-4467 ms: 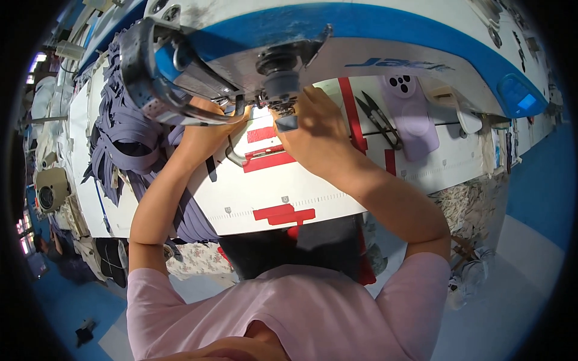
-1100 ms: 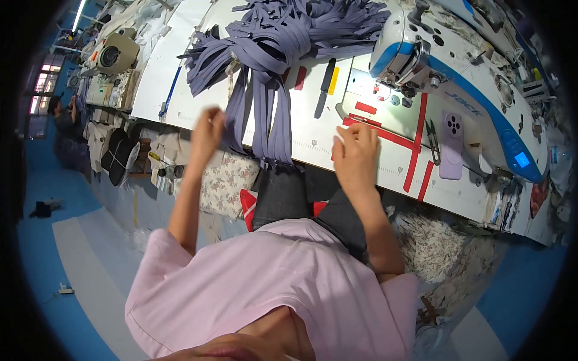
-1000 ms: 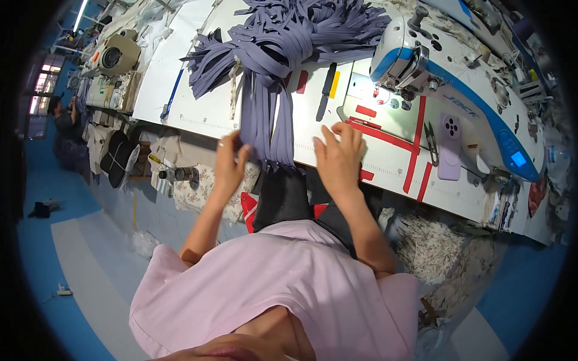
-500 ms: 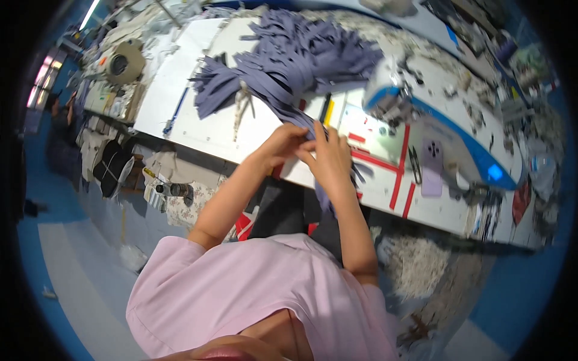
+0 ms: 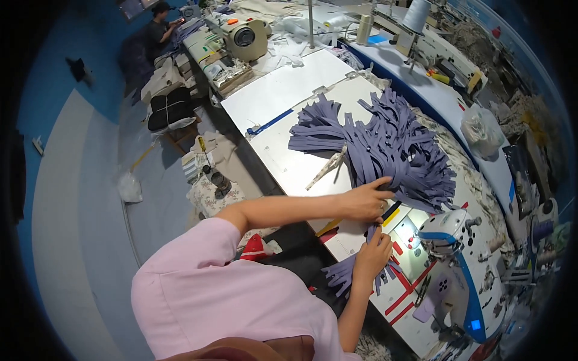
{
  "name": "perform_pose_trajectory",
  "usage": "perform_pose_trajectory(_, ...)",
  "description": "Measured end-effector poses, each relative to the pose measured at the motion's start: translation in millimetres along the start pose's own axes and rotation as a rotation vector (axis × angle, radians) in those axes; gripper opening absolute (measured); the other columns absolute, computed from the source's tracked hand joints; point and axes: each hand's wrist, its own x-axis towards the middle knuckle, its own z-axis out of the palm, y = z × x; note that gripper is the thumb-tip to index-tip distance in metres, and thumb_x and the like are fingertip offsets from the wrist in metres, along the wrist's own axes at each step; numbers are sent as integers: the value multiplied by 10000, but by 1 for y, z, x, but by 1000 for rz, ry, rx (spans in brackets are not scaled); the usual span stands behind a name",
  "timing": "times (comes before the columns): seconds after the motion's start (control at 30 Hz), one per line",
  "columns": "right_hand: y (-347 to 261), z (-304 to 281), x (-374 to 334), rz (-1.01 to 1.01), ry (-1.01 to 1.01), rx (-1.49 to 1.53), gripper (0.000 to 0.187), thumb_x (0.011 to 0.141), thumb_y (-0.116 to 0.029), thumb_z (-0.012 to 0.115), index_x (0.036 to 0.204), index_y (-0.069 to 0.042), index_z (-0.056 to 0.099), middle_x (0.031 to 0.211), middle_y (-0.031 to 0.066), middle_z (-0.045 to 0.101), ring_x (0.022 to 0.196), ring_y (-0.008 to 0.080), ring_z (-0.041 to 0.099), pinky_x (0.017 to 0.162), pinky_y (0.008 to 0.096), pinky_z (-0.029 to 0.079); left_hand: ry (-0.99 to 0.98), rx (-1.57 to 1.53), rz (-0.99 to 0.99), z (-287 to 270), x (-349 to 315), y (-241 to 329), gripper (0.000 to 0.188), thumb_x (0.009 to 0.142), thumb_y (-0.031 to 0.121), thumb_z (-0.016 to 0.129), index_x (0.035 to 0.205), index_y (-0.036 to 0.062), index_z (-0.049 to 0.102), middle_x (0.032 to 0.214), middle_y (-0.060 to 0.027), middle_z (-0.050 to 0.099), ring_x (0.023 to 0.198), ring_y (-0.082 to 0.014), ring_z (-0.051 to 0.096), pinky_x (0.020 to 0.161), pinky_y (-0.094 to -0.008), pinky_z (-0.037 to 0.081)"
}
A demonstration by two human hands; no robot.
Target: Sewing zippers onto fabric strips using an industrial sewing machine.
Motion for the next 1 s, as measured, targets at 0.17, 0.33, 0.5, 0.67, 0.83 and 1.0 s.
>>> perform_pose_trajectory(0.17,1,-15,9,-43,-104,27,595,767,27,673,1347,-2,543,1069,171,539,1016,349,550,925,456,445,-95,117,-7,32,11,-66,281,912,338,623,869,84,735,969,1,692,1198,-210,543,1185,-593,218)
perform_pose_trajectory(0.33,12,-23,4,27,-203,-58,643,748,41,641,1381,-10,541,1037,190,550,1005,365,560,912,461,453,-79,145,-129,46,14,-79,290,882,348,619,953,86,722,1060,-27,681,1226,-204,540,1161,-603,240)
perform_pose_trajectory(0.5,15,-25,-7,-5,-43,-89,644,751,-13,661,1385,-42,551,1098,185,559,1066,367,536,956,477,427,-161,350,-196,45,-5,-96,223,847,218,574,919,83,736,947,-85,671,1061,-250,598,1070,-633,335)
perform_pose_trajectory(0.67,24,-33,-17,138,-2,17,615,773,-136,757,1350,-57,559,1162,157,544,1129,340,514,985,473,407,-6,250,-133,25,-4,-76,185,843,109,624,1002,110,717,1132,-60,716,1210,-224,609,1129,-620,292)
perform_pose_trajectory(0.83,40,-34,-44,222,122,149,646,788,-151,763,1382,-41,535,1203,121,543,1153,312,495,1005,452,375,-109,-270,-169,14,9,2,188,892,150,727,1073,104,703,1070,-51,702,1112,-255,624,1059,-435,385)
perform_pose_trajectory(1.0,47,-43,-67,217,105,159,509,790,-80,727,1282,-46,601,1203,94,570,1140,294,514,997,448,385,-190,-353,-187,17,-4,37,236,852,146,758,1080,110,710,1091,-48,674,1086,-242,600,982,-422,408)
